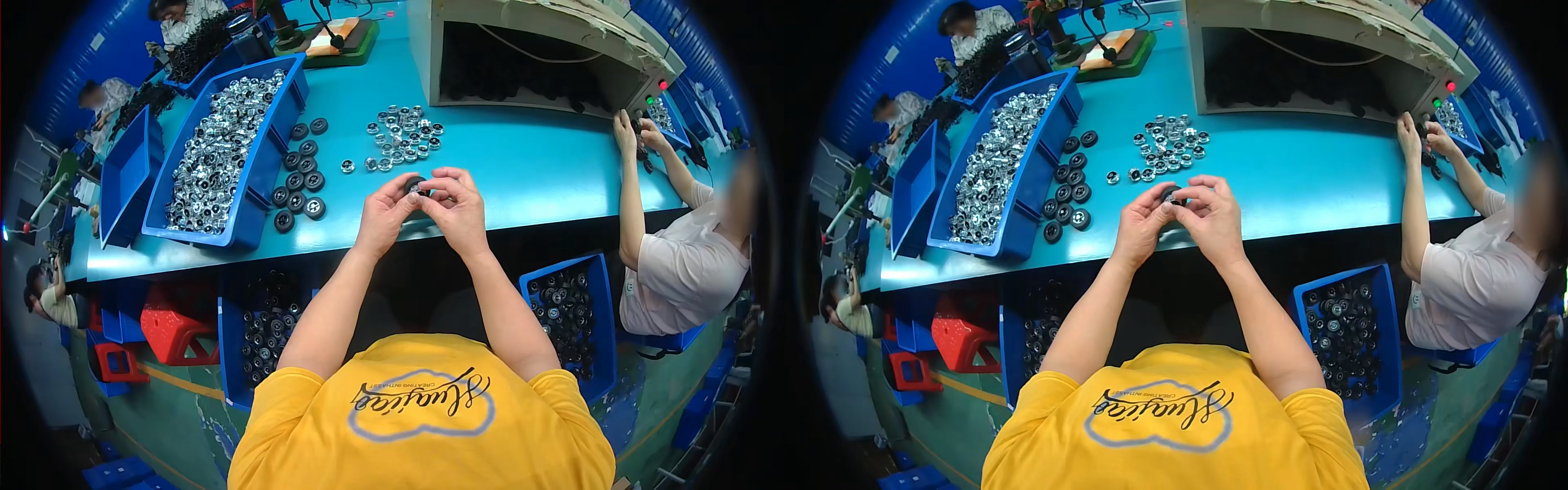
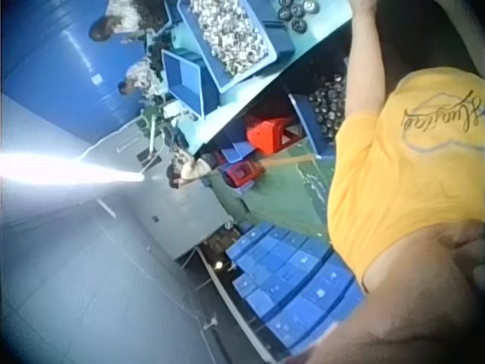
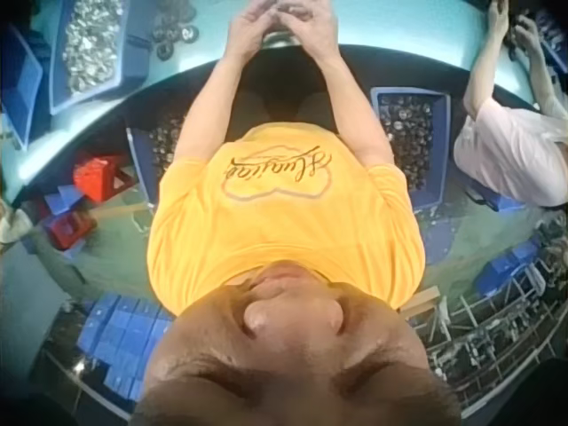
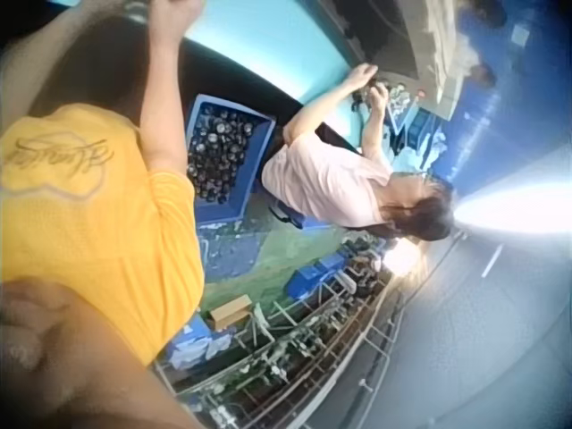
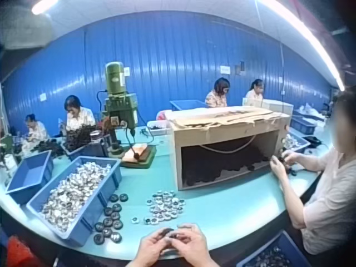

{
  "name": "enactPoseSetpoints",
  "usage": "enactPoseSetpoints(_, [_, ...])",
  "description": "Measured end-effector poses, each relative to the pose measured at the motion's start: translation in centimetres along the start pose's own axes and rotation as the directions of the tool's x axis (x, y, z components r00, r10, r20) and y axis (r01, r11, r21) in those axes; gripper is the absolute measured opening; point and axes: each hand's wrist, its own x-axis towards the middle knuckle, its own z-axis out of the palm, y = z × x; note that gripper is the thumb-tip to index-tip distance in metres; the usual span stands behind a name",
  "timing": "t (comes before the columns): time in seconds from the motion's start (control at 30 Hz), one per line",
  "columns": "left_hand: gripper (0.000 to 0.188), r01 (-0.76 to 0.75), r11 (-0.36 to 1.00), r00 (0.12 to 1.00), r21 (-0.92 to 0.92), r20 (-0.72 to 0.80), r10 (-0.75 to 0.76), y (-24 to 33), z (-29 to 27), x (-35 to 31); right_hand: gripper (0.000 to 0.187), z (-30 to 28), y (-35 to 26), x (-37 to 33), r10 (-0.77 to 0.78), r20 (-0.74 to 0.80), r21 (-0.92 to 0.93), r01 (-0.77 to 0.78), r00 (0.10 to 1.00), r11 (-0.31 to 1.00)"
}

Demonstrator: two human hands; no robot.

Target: Assembling toy wheels by inserting metal bearings into rubber tires at a factory workbench.

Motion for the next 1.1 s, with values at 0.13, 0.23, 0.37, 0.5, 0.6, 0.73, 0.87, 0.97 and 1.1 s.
enactPoseSetpoints(0.13, [0.040,-0.011,1.000,0.998,0.021,-0.057,0.013,0.6,0.0,-0.1,0.021,0.4,1.2,0.3,0.024,0.045,0.175,-0.031,0.999,0.984])
enactPoseSetpoints(0.23, [0.037,-0.040,0.995,0.997,0.090,-0.056,0.045,0.5,-0.5,-0.2,0.027,1.0,1.1,0.2,0.149,0.072,0.265,-0.163,0.986,0.950])
enactPoseSetpoints(0.37, [0.034,-0.081,0.983,0.991,0.166,-0.092,0.097,0.0,0.1,-0.4,0.034,1.4,1.8,0.0,0.084,-0.008,0.187,-0.081,0.996,0.979])
enactPoseSetpoints(0.5, [0.030,-0.077,0.991,0.994,0.110,-0.070,0.085,0.7,0.7,-0.4,0.032,1.2,1.7,0.3,-0.018,-0.051,0.039,0.020,0.999,0.999])
enactPoseSetpoints(0.6, [0.030,-0.085,0.981,0.992,0.173,-0.078,0.099,0.5,0.5,-0.5,0.031,1.3,1.0,0.2,-0.008,-0.061,0.052,0.011,0.998,0.999])
enactPoseSetpoints(0.73, [0.032,-0.021,0.959,0.993,0.281,-0.104,0.052,0.0,0.3,-0.4,0.029,1.1,1.9,0.3,0.028,-0.034,0.055,-0.026,0.999,0.998])
enactPoseSetpoints(0.87, [0.034,-0.048,0.989,0.997,0.143,-0.058,0.057,0.4,0.5,-0.4,0.026,1.3,1.6,0.7,-0.058,-0.072,-0.043,0.055,0.996,0.998])
enactPoseSetpoints(0.97, [0.035,-0.075,0.986,0.993,0.151,-0.076,0.087,0.3,0.7,-0.3,0.025,1.6,2.6,1.1,-0.052,-0.065,0.040,0.054,0.997,0.998])
enactPoseSetpoints(1.1, [0.033,-0.078,0.937,0.977,0.341,-0.162,0.141,-0.1,1.0,-0.5,0.029,2.3,2.0,1.0,-0.174,-0.077,-0.056,0.170,0.982,0.984])
